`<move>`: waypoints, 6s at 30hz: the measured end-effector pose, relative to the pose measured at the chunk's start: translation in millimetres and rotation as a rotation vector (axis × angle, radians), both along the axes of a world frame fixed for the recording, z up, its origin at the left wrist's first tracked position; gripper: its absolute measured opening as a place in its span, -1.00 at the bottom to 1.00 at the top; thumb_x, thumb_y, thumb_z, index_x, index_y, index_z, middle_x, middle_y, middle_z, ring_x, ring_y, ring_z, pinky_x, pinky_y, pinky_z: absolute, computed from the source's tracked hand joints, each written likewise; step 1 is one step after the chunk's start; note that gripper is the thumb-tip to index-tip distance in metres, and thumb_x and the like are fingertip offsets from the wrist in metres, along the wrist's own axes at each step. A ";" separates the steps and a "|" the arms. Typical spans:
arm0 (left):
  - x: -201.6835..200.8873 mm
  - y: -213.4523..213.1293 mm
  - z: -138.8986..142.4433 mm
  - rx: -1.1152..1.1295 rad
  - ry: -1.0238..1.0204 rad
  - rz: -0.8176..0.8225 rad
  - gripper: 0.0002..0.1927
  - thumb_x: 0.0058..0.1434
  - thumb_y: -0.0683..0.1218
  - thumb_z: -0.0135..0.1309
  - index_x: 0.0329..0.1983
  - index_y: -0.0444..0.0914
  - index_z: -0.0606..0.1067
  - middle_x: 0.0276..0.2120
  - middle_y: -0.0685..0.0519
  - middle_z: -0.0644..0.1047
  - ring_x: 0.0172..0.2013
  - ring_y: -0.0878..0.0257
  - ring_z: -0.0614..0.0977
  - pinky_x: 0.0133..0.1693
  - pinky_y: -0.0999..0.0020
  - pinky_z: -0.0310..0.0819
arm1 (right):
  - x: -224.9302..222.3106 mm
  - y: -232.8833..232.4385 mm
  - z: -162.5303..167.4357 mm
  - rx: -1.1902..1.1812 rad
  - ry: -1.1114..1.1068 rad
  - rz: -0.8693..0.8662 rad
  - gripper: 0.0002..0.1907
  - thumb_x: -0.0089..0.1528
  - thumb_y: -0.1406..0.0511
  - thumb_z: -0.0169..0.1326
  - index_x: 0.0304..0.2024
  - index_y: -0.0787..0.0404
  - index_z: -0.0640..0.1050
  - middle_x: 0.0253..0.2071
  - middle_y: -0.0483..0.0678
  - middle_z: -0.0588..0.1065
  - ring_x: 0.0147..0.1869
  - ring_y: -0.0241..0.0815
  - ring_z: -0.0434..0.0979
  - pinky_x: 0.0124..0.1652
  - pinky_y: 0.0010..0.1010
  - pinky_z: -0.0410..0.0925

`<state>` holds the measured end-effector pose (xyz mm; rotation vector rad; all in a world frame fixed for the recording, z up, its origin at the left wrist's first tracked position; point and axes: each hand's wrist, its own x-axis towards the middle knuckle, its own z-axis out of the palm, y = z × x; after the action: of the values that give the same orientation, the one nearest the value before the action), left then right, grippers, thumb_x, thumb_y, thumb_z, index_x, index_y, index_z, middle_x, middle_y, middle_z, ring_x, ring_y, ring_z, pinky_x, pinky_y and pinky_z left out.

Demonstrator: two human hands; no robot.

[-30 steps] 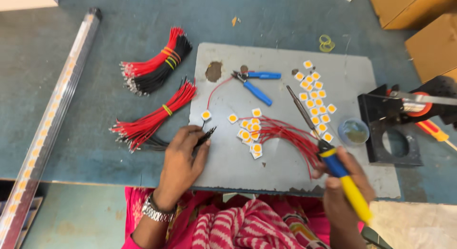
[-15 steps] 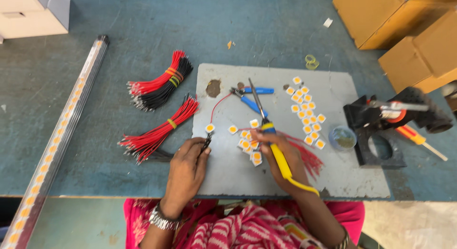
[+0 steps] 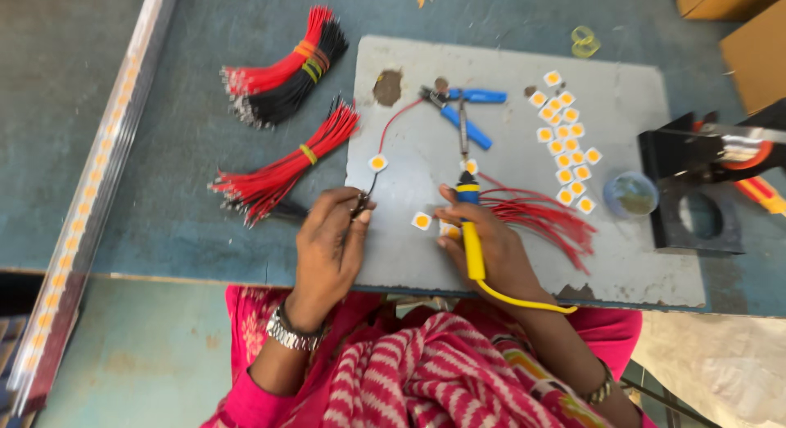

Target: The person solders red and black insulated wires onto small LED chip modules at a workbench. They dip stripped wire ends into a small cup of flux, hold a wire against an LED pad, and touch it with a soldering iron, repeating for multiple LED modules and setting finished ones aside.

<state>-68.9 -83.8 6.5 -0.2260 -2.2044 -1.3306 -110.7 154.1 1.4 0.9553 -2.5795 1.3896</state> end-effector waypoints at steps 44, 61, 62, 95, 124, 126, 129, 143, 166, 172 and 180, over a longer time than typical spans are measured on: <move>22.4 0.4 -1.1 -0.424 -0.019 -0.307 -0.71 -0.01 -0.13 0.31 -0.22 -0.24 0.52 -0.12 0.09 0.60 -0.41 0.12 0.62 -0.34 0.23 0.51 | 23.7 -5.2 1.9 -0.042 0.211 0.099 -0.49 0.25 0.60 0.13 0.12 0.19 0.23 0.23 0.19 0.51 0.08 -0.10 0.70 -0.05 -0.38 0.54; 17.8 0.6 3.9 -0.515 -0.133 -0.380 -0.65 0.05 -0.07 0.30 -0.13 -0.24 0.50 0.04 0.14 0.61 -0.40 0.12 0.63 -0.35 0.23 0.50 | 36.7 27.9 12.0 -0.379 0.120 -0.089 -0.78 0.48 0.29 -0.02 0.14 0.23 0.37 0.11 0.25 0.46 0.00 0.04 0.69 -0.10 -0.31 0.59; 17.2 0.2 4.1 -0.501 -0.136 -0.383 -0.67 0.05 -0.08 0.30 -0.16 -0.24 0.50 0.04 0.15 0.61 -0.38 0.13 0.64 -0.35 0.24 0.51 | 38.2 31.2 12.3 -0.458 0.179 -0.141 -0.78 0.49 0.23 -0.01 0.08 0.23 0.39 0.09 0.30 0.39 -0.06 0.06 0.67 -0.17 -0.29 0.60; 11.7 1.8 8.7 -0.460 -0.165 -0.366 -0.75 0.01 -0.10 0.29 -0.29 -0.26 0.53 0.02 0.15 0.63 -0.34 0.12 0.67 -0.34 0.26 0.55 | 40.1 51.0 44.3 -0.161 -0.013 -0.139 -0.88 0.18 0.33 0.19 -0.38 0.28 0.55 -0.45 -0.10 0.53 -0.51 -0.40 0.47 -0.45 -0.59 0.29; 16.8 4.9 5.5 -0.575 -0.139 -0.353 -0.63 -0.04 -0.01 0.36 -0.24 -0.23 0.49 0.07 0.16 0.60 -0.45 0.12 0.61 -0.38 0.20 0.49 | 32.6 40.2 79.7 -0.069 0.051 -0.016 -0.93 0.07 0.41 0.19 -0.42 0.26 0.54 -0.52 -0.08 0.52 -0.55 -0.32 0.44 -0.55 -0.55 0.22; 16.7 5.2 5.6 -0.569 -0.139 -0.358 -0.62 -0.04 -0.01 0.36 -0.23 -0.23 0.49 0.07 0.15 0.60 -0.45 0.11 0.62 -0.38 0.20 0.49 | 32.1 39.4 80.3 -0.065 0.051 -0.010 -0.93 0.07 0.41 0.19 -0.42 0.26 0.54 -0.52 -0.08 0.53 -0.55 -0.33 0.44 -0.54 -0.55 0.22; 16.7 5.4 5.7 -0.561 -0.137 -0.358 -0.60 -0.04 -0.01 0.35 -0.19 -0.23 0.51 0.04 0.14 0.60 -0.45 0.10 0.62 -0.38 0.19 0.49 | 31.6 37.6 80.8 -0.068 0.047 0.001 -0.94 0.09 0.41 0.18 -0.42 0.26 0.53 -0.50 -0.08 0.54 -0.54 -0.33 0.46 -0.53 -0.56 0.24; 16.5 6.8 4.7 -0.560 -0.147 -0.351 -0.58 -0.04 -0.02 0.35 -0.15 -0.24 0.51 0.03 0.13 0.60 -0.43 0.09 0.62 -0.36 0.17 0.49 | 41.7 63.6 81.1 -0.158 -0.016 -0.218 -0.81 0.25 0.30 0.25 -0.29 0.33 0.56 -0.43 -0.04 0.53 -0.46 -0.36 0.50 -0.39 -0.62 0.30; 7.1 7.1 -9.6 -0.061 -0.081 -0.033 -0.76 0.17 -0.26 0.29 -0.11 -0.37 0.55 0.15 -0.13 0.43 -0.22 0.16 0.67 -0.15 0.28 0.56 | -29.0 24.2 21.2 0.026 -0.012 -0.213 -0.60 0.43 0.48 -0.04 0.28 0.21 0.23 0.43 0.11 0.37 0.33 -0.03 0.59 0.13 -0.25 0.51; 5.7 6.8 2.3 -0.012 -0.144 -0.057 -0.88 0.35 -0.28 0.16 -0.08 -0.42 0.54 0.19 -0.09 0.47 -0.25 0.18 0.62 -0.14 0.30 0.53 | -10.5 -1.5 17.5 0.056 -0.060 0.002 -0.52 0.30 0.57 -0.03 0.21 0.13 0.24 0.44 0.07 0.37 0.24 -0.08 0.64 -0.07 -0.38 0.54; 15.5 4.9 3.6 -0.104 -0.032 -0.140 -0.73 0.26 -0.28 0.18 0.03 -0.36 0.56 -0.28 -0.08 0.58 -0.27 0.05 0.63 -0.20 0.22 0.49 | 16.2 -3.3 3.4 0.013 0.096 0.087 -0.49 0.26 0.61 0.02 0.17 0.12 0.26 0.35 0.10 0.43 0.14 -0.13 0.69 0.01 -0.39 0.55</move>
<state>-53.4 -79.0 10.1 -0.4077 -2.3238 -1.3008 -94.5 150.8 4.8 1.1199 -2.5082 1.3136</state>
